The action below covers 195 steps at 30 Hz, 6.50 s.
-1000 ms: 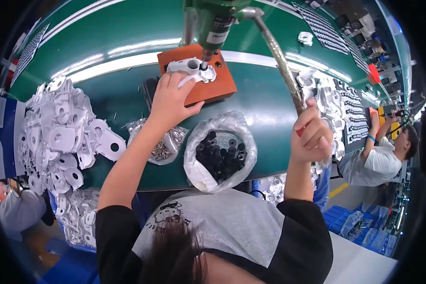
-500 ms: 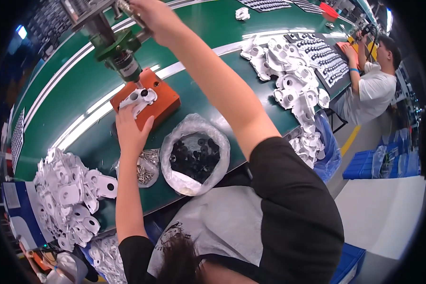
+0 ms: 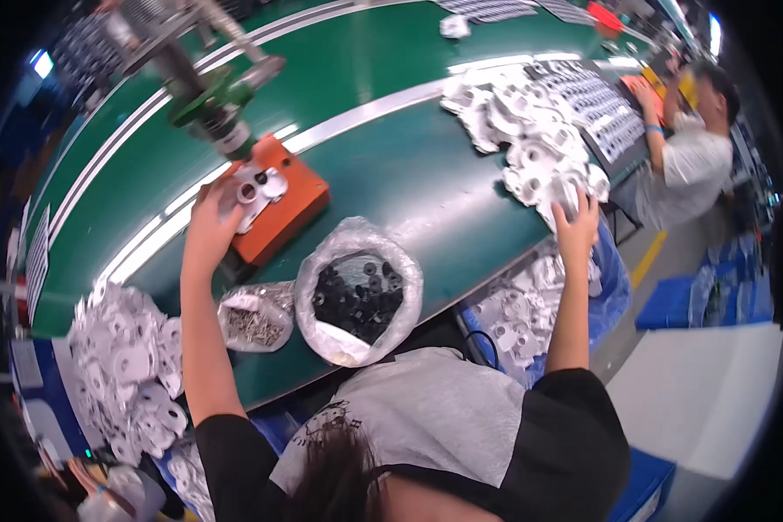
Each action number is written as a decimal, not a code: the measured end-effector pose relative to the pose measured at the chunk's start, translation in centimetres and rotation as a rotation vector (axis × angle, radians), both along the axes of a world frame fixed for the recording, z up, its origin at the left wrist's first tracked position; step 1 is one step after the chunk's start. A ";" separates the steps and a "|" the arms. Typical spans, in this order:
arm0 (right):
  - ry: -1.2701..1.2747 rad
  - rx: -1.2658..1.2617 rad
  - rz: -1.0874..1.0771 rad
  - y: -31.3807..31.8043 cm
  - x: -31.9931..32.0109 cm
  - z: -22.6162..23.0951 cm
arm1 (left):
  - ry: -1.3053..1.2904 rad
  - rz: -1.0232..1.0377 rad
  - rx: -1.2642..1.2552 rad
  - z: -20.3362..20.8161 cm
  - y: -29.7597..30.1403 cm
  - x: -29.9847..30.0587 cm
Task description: Assembling small plastic components using a manual press machine on an assembly line.
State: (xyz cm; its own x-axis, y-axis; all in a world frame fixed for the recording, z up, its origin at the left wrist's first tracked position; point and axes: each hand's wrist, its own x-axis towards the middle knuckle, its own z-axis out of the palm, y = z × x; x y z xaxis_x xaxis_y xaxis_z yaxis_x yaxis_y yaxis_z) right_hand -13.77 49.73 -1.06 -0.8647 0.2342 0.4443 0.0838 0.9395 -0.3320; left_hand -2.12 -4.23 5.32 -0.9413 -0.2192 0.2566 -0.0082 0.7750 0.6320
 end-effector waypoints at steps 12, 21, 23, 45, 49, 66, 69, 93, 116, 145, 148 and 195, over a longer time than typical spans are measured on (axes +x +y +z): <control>0.153 -0.350 0.330 -7.4 1.2 -4.2 | 0.252 0.447 0.572 -3.0 -10.9 -2.2; 0.368 -0.698 0.354 -10.9 1.1 -3.8 | 0.033 0.574 -0.242 -0.6 -11.4 6.9; 0.382 -0.688 0.349 -11.3 0.9 -3.2 | -0.235 0.798 -0.561 0.7 -14.1 11.5; -0.433 -1.702 1.156 -19.5 1.6 2.8 | -0.007 0.885 -0.301 0.4 -18.8 18.8; -0.515 -1.506 1.336 -24.0 3.7 5.0 | 0.267 0.859 0.140 3.8 -15.5 18.4; 0.083 -0.477 1.760 -32.6 11.3 8.7 | 0.346 0.374 0.675 -0.5 5.5 10.0; 0.103 -0.481 1.764 -32.8 11.0 8.5 | 0.349 0.330 1.067 -0.5 6.5 9.8; 0.061 -0.450 1.702 -33.3 12.3 8.2 | 0.610 0.384 0.860 -3.0 8.5 9.5; -0.263 -0.470 1.355 -26.4 7.5 3.4 | 0.123 0.053 -0.141 2.1 5.0 7.3; -0.316 -0.563 1.226 -27.1 5.5 3.5 | 0.314 0.059 -0.607 -4.1 2.9 0.1; -0.194 -0.554 1.245 -29.8 3.8 5.1 | 0.349 0.058 -0.589 -4.4 2.7 0.0; 0.011 0.204 2.002 -40.8 15.1 -1.2 | 0.287 0.011 -0.230 -4.5 0.7 1.4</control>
